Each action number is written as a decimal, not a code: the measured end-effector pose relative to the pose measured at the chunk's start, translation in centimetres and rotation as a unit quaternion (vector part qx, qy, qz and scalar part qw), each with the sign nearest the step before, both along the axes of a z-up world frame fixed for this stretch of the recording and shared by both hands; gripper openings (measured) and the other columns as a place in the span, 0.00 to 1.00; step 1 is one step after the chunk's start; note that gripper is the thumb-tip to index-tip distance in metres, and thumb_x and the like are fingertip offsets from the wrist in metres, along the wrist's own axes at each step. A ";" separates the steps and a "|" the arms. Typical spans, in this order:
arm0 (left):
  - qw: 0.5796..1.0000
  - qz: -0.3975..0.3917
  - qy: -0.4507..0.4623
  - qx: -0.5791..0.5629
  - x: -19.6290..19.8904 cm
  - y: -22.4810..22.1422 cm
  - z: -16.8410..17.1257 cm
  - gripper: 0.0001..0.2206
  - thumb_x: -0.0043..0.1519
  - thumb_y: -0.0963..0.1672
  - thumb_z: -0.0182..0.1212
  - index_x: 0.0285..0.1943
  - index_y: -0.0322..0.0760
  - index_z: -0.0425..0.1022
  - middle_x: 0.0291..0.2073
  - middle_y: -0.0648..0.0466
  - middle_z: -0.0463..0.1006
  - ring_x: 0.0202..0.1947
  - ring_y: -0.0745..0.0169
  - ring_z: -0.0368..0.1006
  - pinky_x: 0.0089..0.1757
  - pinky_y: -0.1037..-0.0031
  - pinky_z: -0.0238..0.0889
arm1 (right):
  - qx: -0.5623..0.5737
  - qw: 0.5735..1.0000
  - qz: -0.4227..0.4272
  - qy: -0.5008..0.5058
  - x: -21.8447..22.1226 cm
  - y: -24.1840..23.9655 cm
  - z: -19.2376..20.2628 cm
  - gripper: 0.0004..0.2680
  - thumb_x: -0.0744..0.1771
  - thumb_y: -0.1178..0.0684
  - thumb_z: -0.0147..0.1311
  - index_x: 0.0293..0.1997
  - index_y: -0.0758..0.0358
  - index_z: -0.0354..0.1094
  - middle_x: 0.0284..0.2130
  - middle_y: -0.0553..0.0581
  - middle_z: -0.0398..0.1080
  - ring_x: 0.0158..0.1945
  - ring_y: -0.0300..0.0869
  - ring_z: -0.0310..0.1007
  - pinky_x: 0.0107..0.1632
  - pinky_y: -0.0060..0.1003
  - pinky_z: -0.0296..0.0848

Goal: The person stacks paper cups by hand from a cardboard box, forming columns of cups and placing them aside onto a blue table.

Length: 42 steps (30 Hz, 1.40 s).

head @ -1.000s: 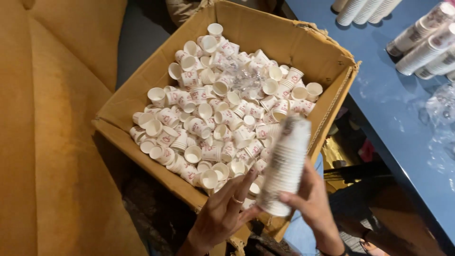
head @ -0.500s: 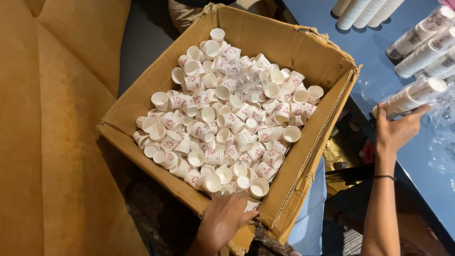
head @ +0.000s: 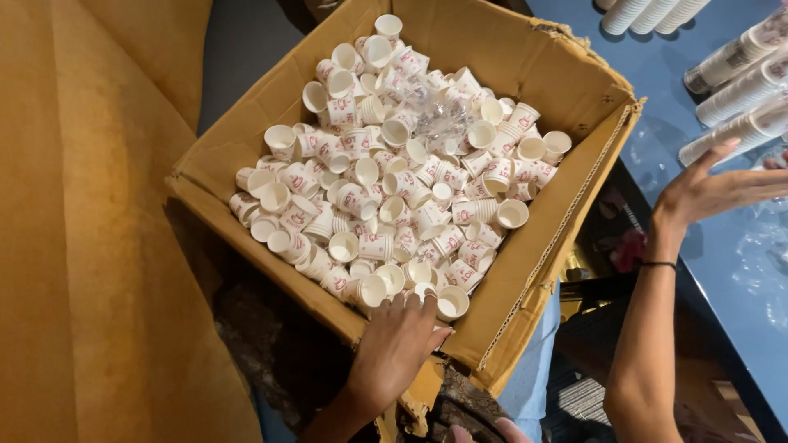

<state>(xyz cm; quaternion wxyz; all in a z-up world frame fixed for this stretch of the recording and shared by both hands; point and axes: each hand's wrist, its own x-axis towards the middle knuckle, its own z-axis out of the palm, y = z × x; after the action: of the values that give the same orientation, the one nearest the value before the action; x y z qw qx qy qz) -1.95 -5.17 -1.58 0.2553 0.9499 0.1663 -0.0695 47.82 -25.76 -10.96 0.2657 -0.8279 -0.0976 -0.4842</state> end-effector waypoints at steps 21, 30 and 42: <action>0.990 -0.114 -0.020 0.085 -1.0 -0.2 -4.0 0.09 0.62 0.39 0.60 0.28 0.35 0.79 0.19 0.50 0.75 0.22 0.63 0.71 0.29 0.68 0.68 | -0.550 0.510 0.642 0.156 -29.9 28.2 3.5 0.22 0.70 0.39 0.49 0.71 0.54 0.55 0.64 0.72 0.59 0.60 0.57 0.65 0.60 0.51 0.71; 0.910 -0.086 -0.403 0.050 -2.4 8.1 -0.5 0.11 0.65 0.43 0.67 0.55 0.38 0.80 0.38 0.52 0.81 0.37 0.62 0.80 0.37 0.77 0.76 | -0.419 0.557 0.699 0.160 -27.1 27.7 2.9 0.12 0.70 0.53 0.50 0.61 0.52 0.65 0.63 0.65 0.65 0.62 0.51 0.72 0.62 0.43 0.77; 0.880 0.106 -0.456 -0.073 -2.4 9.9 0.1 0.32 0.58 0.45 0.74 0.72 0.38 0.67 0.66 0.45 0.74 0.65 0.51 0.74 0.60 0.63 0.72 | -0.122 0.396 0.738 0.532 -28.1 20.9 12.5 0.17 0.67 0.53 0.58 0.62 0.63 0.60 0.59 0.57 0.67 0.64 0.43 0.69 0.60 0.42 0.76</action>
<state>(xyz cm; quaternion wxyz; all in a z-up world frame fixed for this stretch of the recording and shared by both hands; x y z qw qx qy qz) -4.33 4.72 -1.43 0.3771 0.8319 0.1254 0.3872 19.75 -4.84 1.53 0.4138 -0.5459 -0.5674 0.4569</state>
